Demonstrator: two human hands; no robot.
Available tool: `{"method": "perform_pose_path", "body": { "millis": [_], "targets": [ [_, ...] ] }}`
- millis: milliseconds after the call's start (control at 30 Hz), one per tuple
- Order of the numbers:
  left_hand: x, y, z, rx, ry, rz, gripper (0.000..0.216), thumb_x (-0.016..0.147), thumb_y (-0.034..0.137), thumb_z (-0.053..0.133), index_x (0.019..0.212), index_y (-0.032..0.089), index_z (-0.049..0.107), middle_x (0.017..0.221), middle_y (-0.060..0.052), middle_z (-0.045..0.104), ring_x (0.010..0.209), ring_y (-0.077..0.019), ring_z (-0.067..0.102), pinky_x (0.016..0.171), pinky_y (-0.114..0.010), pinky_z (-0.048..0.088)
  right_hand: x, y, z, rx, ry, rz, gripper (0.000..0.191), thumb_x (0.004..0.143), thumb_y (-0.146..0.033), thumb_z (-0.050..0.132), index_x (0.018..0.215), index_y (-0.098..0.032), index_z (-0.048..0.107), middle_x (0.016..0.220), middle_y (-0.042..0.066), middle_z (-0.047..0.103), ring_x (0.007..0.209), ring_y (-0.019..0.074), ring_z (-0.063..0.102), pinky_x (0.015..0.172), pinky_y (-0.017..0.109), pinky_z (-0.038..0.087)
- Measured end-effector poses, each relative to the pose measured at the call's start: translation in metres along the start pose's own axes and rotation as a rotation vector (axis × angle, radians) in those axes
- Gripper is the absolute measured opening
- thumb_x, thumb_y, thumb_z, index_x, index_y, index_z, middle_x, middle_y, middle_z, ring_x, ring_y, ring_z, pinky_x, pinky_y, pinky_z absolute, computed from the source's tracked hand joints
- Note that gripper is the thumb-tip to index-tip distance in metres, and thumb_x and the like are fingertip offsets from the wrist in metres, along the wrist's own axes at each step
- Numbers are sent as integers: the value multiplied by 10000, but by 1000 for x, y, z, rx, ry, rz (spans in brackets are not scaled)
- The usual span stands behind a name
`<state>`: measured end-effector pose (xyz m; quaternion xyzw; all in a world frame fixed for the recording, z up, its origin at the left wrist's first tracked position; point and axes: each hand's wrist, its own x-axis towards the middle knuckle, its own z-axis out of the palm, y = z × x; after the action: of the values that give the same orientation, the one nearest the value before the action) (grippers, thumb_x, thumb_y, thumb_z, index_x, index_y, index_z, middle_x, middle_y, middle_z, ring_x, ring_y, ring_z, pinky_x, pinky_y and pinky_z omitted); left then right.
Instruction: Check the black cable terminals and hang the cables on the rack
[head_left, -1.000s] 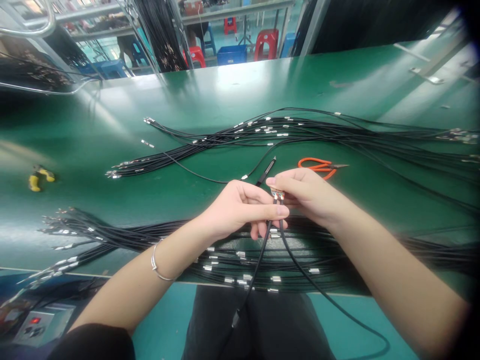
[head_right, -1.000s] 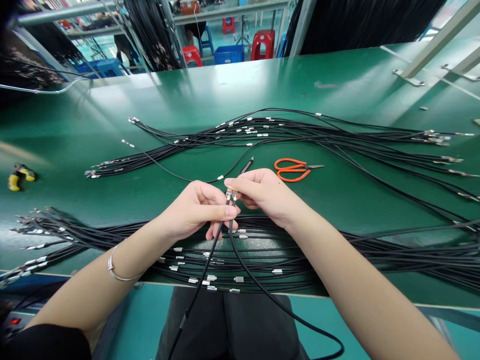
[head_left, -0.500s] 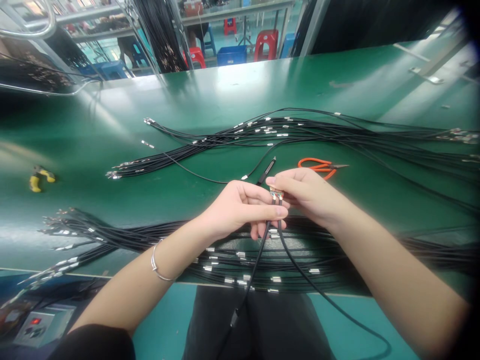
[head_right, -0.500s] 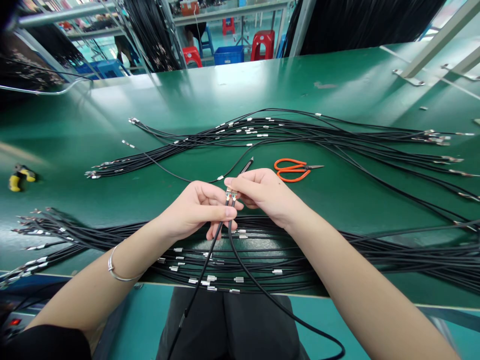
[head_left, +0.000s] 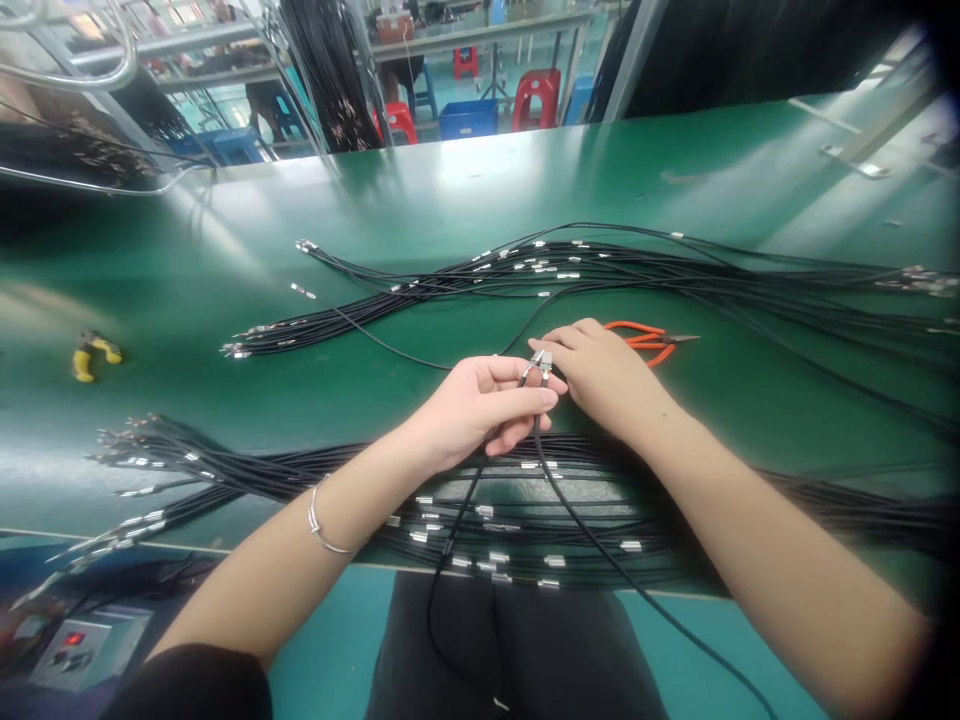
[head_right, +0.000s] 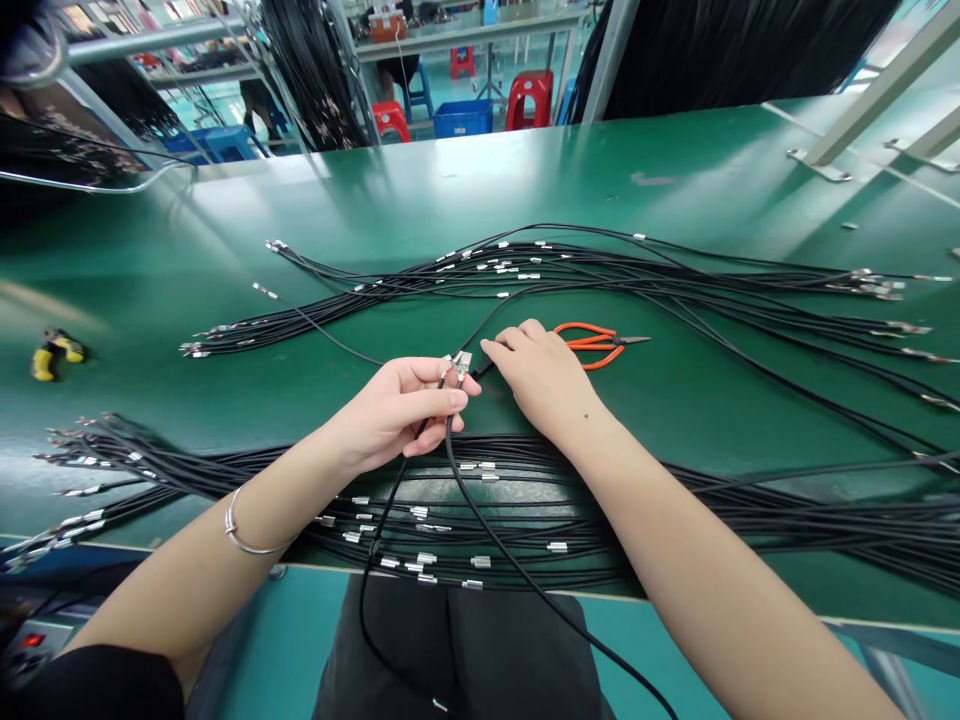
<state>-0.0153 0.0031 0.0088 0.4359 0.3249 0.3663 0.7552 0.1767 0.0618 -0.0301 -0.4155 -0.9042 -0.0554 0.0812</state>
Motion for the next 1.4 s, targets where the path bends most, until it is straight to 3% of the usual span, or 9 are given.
{"method": "perform_pose_path", "body": {
  "millis": [133,300,433,567,733,867,967,1033,1400],
  "targets": [
    [0,1,0,-65,22,-12,354,728,237,798,1038,119,673,654,-10,627,381,16,330,350,-116,185,1,-1,-12,-76,-59,51,223,898,-77,506,962,-121,716,953,122,651,888,257,513,774,361,445],
    [-2,1,2,-24,76,92,546,736,216,798,1235,195,577,612,28,614,388,0,330,371,-122,193,0,2,-14,14,33,117,163,897,-129,537,930,-127,697,877,119,643,846,264,550,750,387,443],
    [-2,1,2,2,75,115,519,758,246,784,1232,178,582,657,-8,662,378,2,329,365,-130,200,5,1,-15,658,389,344,27,865,-209,614,868,-184,622,758,33,644,638,164,571,596,304,456],
    [-2,2,3,-7,94,134,515,751,266,791,1214,143,601,680,-33,679,385,-5,360,360,-140,199,9,-12,-29,1430,696,487,194,837,-352,668,761,-208,563,623,-34,594,511,106,547,497,240,458],
    [-2,2,6,-16,125,151,532,722,278,813,1187,106,619,655,-34,670,377,-7,356,355,-156,189,4,-29,-46,1787,885,511,97,840,-247,628,751,-211,634,612,-25,604,559,107,583,535,233,498],
    [-2,2,7,-30,124,174,531,705,263,826,1171,100,631,624,-15,648,385,-9,362,355,-155,187,-1,-34,-49,1749,887,545,154,887,-267,573,847,-198,705,613,-3,630,553,120,607,527,245,517],
    [-3,2,8,-47,110,192,499,710,245,823,1154,109,642,607,3,630,387,-11,371,353,-150,196,-2,-38,-50,1653,967,478,35,807,-226,704,827,-212,679,656,-17,646,571,130,626,555,263,537],
    [-3,1,8,-50,103,203,485,710,243,822,1144,116,648,591,17,612,390,-16,388,351,-147,209,-2,-41,-50,1572,1003,448,139,745,-175,764,831,-227,668,688,-30,642,574,128,624,582,275,546],
    [-5,2,8,19,99,224,504,724,297,812,1178,144,655,566,32,577,395,-30,417,345,-151,251,-12,-58,-52,804,978,234,94,836,-164,649,852,-251,681,796,23,692,747,204,677,664,367,575]
  ]
}}
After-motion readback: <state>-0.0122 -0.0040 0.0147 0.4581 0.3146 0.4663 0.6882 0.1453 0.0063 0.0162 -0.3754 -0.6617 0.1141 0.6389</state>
